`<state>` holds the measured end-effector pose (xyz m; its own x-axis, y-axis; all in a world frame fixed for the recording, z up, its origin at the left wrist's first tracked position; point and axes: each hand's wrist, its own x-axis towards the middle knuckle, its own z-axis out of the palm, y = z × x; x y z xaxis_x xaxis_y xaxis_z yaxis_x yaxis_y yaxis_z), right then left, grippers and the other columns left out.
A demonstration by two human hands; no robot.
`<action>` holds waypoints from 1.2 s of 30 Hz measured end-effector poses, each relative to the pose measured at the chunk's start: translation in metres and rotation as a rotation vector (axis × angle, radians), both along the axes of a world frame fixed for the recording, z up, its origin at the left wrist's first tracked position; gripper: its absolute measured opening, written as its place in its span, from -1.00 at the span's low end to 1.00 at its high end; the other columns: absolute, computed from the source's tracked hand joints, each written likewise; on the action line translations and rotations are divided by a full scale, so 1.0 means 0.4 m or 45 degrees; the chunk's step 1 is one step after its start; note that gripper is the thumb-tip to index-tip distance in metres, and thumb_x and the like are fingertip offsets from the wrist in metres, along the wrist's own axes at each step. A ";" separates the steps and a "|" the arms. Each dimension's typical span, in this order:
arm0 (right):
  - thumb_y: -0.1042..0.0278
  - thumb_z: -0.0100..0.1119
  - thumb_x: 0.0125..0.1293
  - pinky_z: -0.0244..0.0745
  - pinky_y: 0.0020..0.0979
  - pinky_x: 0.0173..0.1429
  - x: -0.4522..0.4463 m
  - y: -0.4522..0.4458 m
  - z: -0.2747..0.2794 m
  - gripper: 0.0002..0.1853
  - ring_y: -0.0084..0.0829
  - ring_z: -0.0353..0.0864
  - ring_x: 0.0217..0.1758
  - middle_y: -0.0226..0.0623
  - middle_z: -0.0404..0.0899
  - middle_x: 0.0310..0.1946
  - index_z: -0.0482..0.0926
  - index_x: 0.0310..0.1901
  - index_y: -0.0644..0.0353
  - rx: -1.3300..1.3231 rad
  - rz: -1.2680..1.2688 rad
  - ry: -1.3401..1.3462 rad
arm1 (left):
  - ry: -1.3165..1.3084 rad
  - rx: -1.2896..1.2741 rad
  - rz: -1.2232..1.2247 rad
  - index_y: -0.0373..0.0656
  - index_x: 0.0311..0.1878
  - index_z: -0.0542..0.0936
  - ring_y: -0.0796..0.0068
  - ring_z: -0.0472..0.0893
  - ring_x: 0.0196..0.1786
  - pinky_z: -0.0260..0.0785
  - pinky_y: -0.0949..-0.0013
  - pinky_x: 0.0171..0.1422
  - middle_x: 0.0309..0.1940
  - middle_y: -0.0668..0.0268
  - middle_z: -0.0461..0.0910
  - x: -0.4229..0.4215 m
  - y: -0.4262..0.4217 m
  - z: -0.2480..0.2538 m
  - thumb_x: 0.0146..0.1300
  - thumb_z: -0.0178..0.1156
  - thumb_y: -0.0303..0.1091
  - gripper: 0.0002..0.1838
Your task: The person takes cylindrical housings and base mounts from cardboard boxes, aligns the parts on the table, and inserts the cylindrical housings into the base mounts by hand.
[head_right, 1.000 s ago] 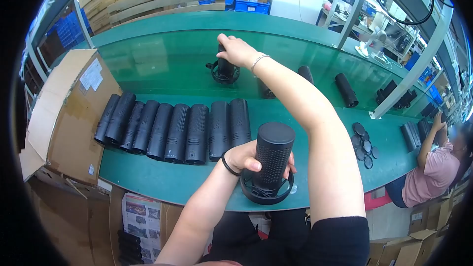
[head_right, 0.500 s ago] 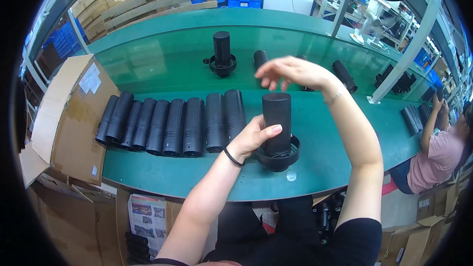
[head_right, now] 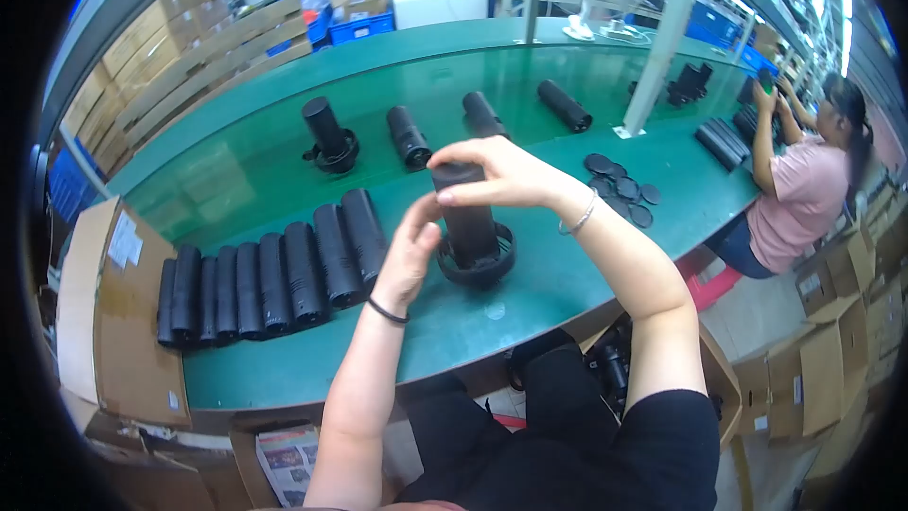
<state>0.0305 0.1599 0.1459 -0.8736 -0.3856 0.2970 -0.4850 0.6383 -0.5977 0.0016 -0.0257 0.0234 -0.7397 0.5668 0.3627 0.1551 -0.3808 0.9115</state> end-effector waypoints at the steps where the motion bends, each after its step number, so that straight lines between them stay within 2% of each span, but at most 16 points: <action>1: 0.01 0.30 0.15 0.44 -0.33 0.14 0.002 0.010 0.002 -0.44 -0.23 0.61 0.02 -0.06 0.61 -0.09 0.53 0.04 0.29 0.047 -0.092 0.106 | -0.038 0.004 0.025 -0.16 0.36 0.25 0.32 0.24 0.30 0.15 0.25 0.35 0.22 0.14 0.30 0.002 -0.006 0.009 0.22 0.24 0.07 -0.24; 3: -0.06 0.29 0.13 0.47 -0.26 0.07 0.012 0.020 0.003 -0.44 -0.11 0.60 -0.04 -0.05 0.60 -0.13 0.54 0.00 0.26 0.088 -0.360 0.351 | -0.092 -0.063 0.160 -0.11 0.40 0.15 0.28 0.23 0.31 0.15 0.22 0.35 0.27 0.10 0.24 0.006 -0.013 0.022 0.23 0.24 0.04 -0.21; 4: 0.02 0.31 0.14 0.46 -0.32 0.05 0.018 0.020 0.007 -0.46 -0.19 0.59 -0.06 -0.09 0.59 -0.14 0.52 0.03 0.26 0.096 -0.430 0.424 | -0.111 -0.038 0.226 -0.09 0.42 0.11 0.24 0.24 0.30 0.16 0.21 0.35 0.26 0.05 0.22 0.005 -0.009 0.016 0.25 0.23 0.00 -0.21; 5: 0.11 0.33 0.15 0.45 -0.37 0.03 0.021 0.020 0.012 -0.48 -0.28 0.59 -0.09 -0.14 0.58 -0.15 0.51 0.06 0.27 0.106 -0.495 0.496 | -0.081 -0.100 0.297 0.04 0.43 0.10 0.31 0.26 0.28 0.16 0.24 0.25 0.28 0.14 0.24 0.004 -0.004 0.011 0.25 0.11 0.21 -0.20; 7: 0.12 0.33 0.17 0.42 -0.38 0.08 0.013 0.023 0.024 -0.45 -0.32 0.56 -0.06 -0.16 0.57 -0.11 0.48 0.11 0.27 0.007 -0.473 0.564 | -0.129 -0.030 0.422 -0.09 0.30 0.29 0.44 0.45 0.07 0.30 0.37 0.07 0.08 0.17 0.44 0.003 0.007 0.000 0.30 0.13 0.06 -0.37; 9: 0.16 0.32 0.19 0.46 -0.42 0.03 -0.019 0.029 0.040 -0.46 -0.43 0.55 -0.08 -0.27 0.57 -0.11 0.46 0.14 0.26 -0.154 -0.318 0.631 | -0.191 -0.188 0.336 -0.19 0.13 0.43 0.53 0.50 -0.12 0.34 0.45 -0.08 -0.12 0.25 0.53 -0.011 -0.001 -0.006 0.31 0.15 -0.09 -0.54; 11: 0.09 0.32 0.18 0.50 -0.50 -0.19 -0.025 0.005 0.083 -0.45 -0.58 0.52 -0.17 -0.31 0.56 -0.11 0.47 0.11 0.26 -0.478 -0.303 0.238 | -0.179 -0.258 0.289 -0.26 -0.06 0.53 0.60 0.52 -0.29 0.36 0.52 -0.21 -0.31 0.32 0.57 -0.016 0.002 -0.017 0.30 0.17 -0.23 -0.70; 14: 0.07 0.34 0.18 0.47 -0.56 -0.32 -0.075 -0.051 0.116 -0.46 -0.62 0.51 -0.27 -0.36 0.56 -0.16 0.48 0.10 0.21 -0.697 -0.196 0.253 | 0.101 -0.309 0.337 -0.33 -0.33 0.60 0.63 0.53 -0.46 0.39 0.51 -0.35 -0.54 0.37 0.57 -0.022 0.019 -0.053 0.24 0.21 -0.36 -0.81; 17: 0.07 0.37 0.16 0.47 -0.55 -0.31 -0.150 -0.137 0.140 -0.45 -0.62 0.52 -0.26 -0.38 0.57 -0.19 0.48 0.10 0.19 -0.706 -0.057 0.269 | 0.457 -0.659 0.429 -0.18 -0.26 0.62 0.21 0.63 -0.38 0.46 0.25 -0.27 -0.45 0.11 0.61 0.008 0.010 -0.024 0.13 0.24 -0.22 -0.77; 19: 0.14 0.38 0.14 0.47 -0.54 -0.30 -0.191 -0.232 0.161 -0.45 -0.60 0.53 -0.29 -0.38 0.57 -0.24 0.45 0.11 0.20 -0.721 0.025 0.265 | 0.742 -0.827 0.464 -0.16 -0.16 0.62 0.12 0.62 -0.30 0.46 0.15 -0.20 -0.36 0.12 0.63 0.019 -0.003 -0.009 0.15 0.22 -0.16 -0.70; 21: 0.16 0.38 0.15 0.48 -0.54 -0.28 -0.258 -0.320 0.160 -0.48 -0.61 0.55 -0.28 -0.38 0.57 -0.23 0.46 0.08 0.20 -0.673 0.073 0.258 | 0.793 -0.850 0.408 -0.17 -0.16 0.61 0.13 0.62 -0.23 0.46 0.12 -0.12 -0.31 0.13 0.62 0.023 -0.010 -0.006 0.17 0.19 -0.15 -0.70; 25: 0.11 0.40 0.07 0.50 -0.32 -0.02 -0.438 -0.494 0.104 -0.43 -0.25 0.59 -0.10 -0.12 0.57 -0.17 0.45 0.05 0.24 -0.405 0.084 0.537 | 0.933 -0.987 0.273 -0.18 -0.16 0.57 0.10 0.61 -0.15 0.47 0.10 -0.11 -0.22 0.09 0.61 0.015 -0.022 0.005 0.19 0.17 -0.17 -0.72; 27: 0.13 0.40 0.03 0.36 -0.17 0.21 -0.520 -0.565 0.057 -0.41 -0.02 0.44 0.04 0.04 0.47 -0.06 0.44 0.05 0.25 -0.176 0.009 0.666 | 0.929 -1.051 0.233 -0.18 -0.17 0.56 0.07 0.61 -0.14 0.48 0.11 -0.11 -0.21 0.07 0.61 0.011 -0.023 0.002 0.18 0.18 -0.19 -0.72; 31: 0.22 0.38 0.08 0.42 -0.13 0.17 -0.604 -0.677 -0.028 -0.35 0.08 0.48 0.07 0.08 0.40 0.01 0.31 0.16 0.22 -0.106 -0.066 0.482 | 0.797 -1.141 0.114 -0.17 -0.20 0.55 0.04 0.62 -0.15 0.51 0.10 -0.18 -0.17 0.07 0.62 0.000 -0.015 -0.007 0.19 0.15 -0.17 -0.74; 35: 0.25 0.37 0.11 0.46 -0.09 0.11 -0.647 -0.736 -0.076 -0.44 0.15 0.50 0.03 0.09 0.41 -0.04 0.30 0.06 0.22 -0.059 -0.125 0.346 | 0.476 -0.158 0.145 -0.12 0.06 0.53 0.14 0.52 0.12 0.38 0.17 0.17 0.10 0.08 0.52 0.006 -0.019 -0.052 0.25 0.10 -0.13 -0.62; 36: 0.26 0.34 0.14 0.45 -0.07 0.11 -0.651 -0.743 -0.085 -0.50 0.15 0.49 0.03 0.09 0.41 -0.04 0.31 0.01 0.23 -0.023 -0.117 0.351 | 0.254 -0.053 -0.015 -0.11 0.09 0.52 0.17 0.49 0.16 0.33 0.19 0.22 0.13 0.09 0.50 -0.001 0.001 -0.085 0.26 0.10 -0.14 -0.60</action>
<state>-0.2299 -0.1374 0.1117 -0.7900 -0.3006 0.5344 -0.5712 0.6775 -0.4633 0.0010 -0.0251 -0.0107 -0.6486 0.5928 0.4774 0.3298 -0.3464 0.8782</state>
